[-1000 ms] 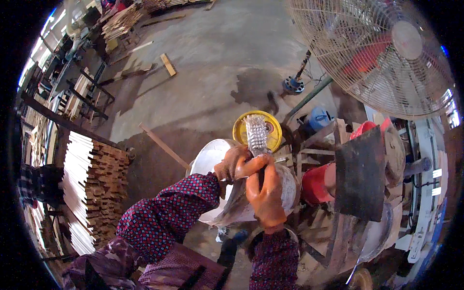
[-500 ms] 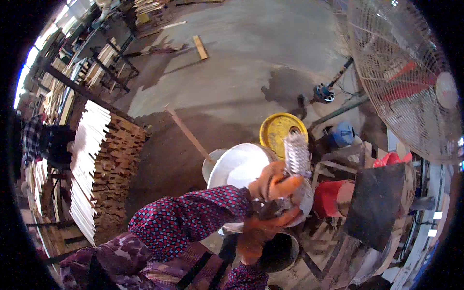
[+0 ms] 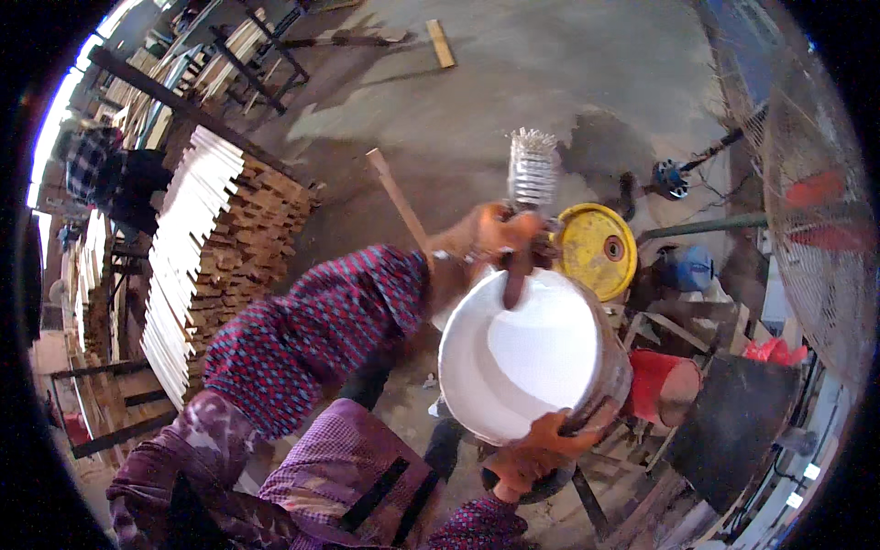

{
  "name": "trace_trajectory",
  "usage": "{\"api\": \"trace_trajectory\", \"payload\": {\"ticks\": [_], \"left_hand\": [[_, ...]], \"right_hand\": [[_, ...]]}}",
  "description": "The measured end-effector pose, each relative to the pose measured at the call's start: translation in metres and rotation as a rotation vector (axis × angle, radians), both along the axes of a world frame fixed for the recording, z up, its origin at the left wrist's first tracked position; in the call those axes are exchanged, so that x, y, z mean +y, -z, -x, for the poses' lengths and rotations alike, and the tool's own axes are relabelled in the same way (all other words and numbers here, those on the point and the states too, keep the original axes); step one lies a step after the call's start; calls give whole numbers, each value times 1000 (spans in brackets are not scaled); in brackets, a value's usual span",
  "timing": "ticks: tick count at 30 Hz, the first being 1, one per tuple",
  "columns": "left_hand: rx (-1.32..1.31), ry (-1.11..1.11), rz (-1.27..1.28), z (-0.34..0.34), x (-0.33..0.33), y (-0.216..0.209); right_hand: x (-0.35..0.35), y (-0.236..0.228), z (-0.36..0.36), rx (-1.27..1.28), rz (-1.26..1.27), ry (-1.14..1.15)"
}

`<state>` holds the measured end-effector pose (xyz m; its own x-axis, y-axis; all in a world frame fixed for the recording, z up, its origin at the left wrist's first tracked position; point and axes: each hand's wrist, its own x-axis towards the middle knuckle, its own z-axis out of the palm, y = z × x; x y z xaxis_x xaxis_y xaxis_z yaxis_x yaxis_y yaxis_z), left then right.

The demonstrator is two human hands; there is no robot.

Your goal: The person mixes a white paste-like substance in a bucket using a metal tool. They scrape the sides of the bucket and add more of the white substance from the floor into the bucket. Later, they use a wooden stick to stir the mixture and then pour a dark liquid from a larger container into the bucket.

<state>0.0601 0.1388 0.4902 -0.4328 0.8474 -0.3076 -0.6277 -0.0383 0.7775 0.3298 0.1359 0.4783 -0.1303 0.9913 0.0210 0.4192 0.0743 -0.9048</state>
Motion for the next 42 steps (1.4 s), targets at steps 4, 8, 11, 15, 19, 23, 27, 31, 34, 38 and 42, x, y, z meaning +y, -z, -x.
{"api": "trace_trajectory", "payload": {"ticks": [4,8,11,15,19,23,27,31,34,38,42], "left_hand": [[392,276,487,76,-71,103],[676,684,523,100,-99,179],[375,879,306,105,-92,205],[735,1217,303,86,-36,179],[1140,1286,493,63,-37,266],[1275,1340,225,60,-38,270],[701,1152,438,54,-73,262],[700,1235,482,57,-81,191],[396,1173,630,32,-125,251],[349,1129,526,18,-143,224],[598,1166,427,18,-174,163]], "right_hand": [[-7,7,6,-146,-82,49],[1,24,-9,-214,-134,49],[-9,4,13,-335,-46,135],[0,-2,18,-490,-200,65],[6,20,-1,-513,-207,8],[4,7,16,-514,-177,73],[-2,5,26,-593,-164,29],[2,2,25,-543,-176,114],[-1,6,38,-496,-108,94],[11,1,35,-571,-123,136],[7,12,30,-393,-139,68]]}}
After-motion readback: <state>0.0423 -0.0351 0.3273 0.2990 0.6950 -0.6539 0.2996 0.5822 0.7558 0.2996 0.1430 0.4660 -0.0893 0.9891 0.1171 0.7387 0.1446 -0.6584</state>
